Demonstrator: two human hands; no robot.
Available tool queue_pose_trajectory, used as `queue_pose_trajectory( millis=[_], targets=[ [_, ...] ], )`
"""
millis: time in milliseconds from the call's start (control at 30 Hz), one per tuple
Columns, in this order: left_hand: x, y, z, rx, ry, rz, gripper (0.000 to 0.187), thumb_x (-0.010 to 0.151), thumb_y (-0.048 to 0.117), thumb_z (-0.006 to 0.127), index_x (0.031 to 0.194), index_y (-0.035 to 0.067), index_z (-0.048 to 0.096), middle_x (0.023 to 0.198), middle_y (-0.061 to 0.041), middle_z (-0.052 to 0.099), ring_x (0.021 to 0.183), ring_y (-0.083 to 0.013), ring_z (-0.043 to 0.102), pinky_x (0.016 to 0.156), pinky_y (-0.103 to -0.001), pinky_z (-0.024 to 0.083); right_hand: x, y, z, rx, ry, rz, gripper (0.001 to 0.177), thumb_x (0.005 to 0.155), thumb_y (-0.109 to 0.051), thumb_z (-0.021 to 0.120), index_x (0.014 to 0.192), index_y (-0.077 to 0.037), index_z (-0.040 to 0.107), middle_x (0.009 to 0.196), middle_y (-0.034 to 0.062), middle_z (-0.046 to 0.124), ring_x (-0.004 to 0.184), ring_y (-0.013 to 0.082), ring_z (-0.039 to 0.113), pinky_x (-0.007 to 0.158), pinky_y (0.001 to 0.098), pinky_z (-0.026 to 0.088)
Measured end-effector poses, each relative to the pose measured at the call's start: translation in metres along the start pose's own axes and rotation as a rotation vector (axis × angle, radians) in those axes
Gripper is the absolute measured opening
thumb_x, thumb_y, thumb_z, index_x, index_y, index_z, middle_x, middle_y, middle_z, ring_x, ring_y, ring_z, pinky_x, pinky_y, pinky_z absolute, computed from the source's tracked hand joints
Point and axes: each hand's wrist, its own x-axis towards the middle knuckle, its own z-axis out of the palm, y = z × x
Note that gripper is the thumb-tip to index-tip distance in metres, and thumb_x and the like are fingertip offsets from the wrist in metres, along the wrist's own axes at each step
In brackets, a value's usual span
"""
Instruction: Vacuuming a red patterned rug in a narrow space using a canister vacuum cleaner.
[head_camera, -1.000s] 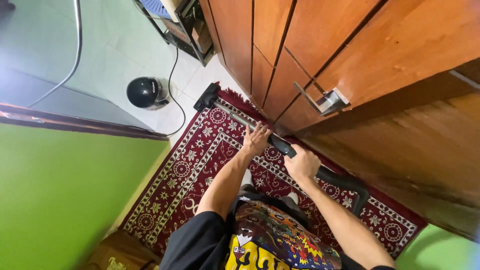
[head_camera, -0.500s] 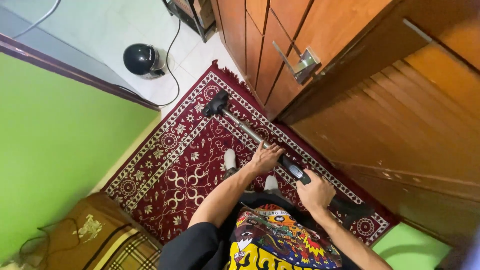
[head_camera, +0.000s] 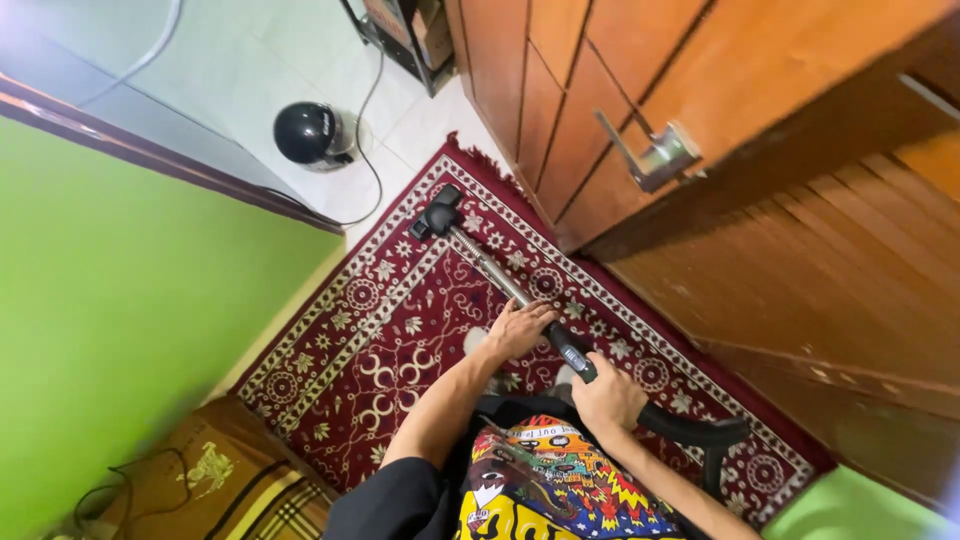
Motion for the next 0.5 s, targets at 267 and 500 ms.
queue_pose_trajectory(
  millis=[267, 500],
  targets=[
    [0.002, -0.083, -0.008, 0.086, -0.007, -0.037, 0.047, 0.096, 0.043, 0.064, 0.137, 0.025, 0.05, 0.149, -0.003, 0.053, 0.147, -0.0251, 0.043, 0.115, -0.073, 0.027, 0.022, -0.069, 0.038, 0.015, -0.022, -0.039, 0.037, 0.075, -0.035, 0.069, 0.112, -0.033, 0.074, 0.082, 0.0041, 0.078, 0.078, 0.0316, 0.077, 0.074, 0.0462, 0.06],
    [0.01, -0.106, -0.04, 0.139, -0.003, -0.083, 0.044, 0.098, 0.044, 0.063, 0.137, 0.027, 0.053, 0.15, -0.002, 0.055, 0.147, -0.0268, 0.043, 0.118, -0.072, 0.021, 0.057, -0.099, 0.05, 0.002, 0.059, -0.122, 0.031, 0.076, -0.039, 0.069, 0.106, -0.033, 0.073, 0.079, 0.002, 0.075, 0.078, 0.0309, 0.077, 0.073, 0.0459, 0.059]
  ],
)
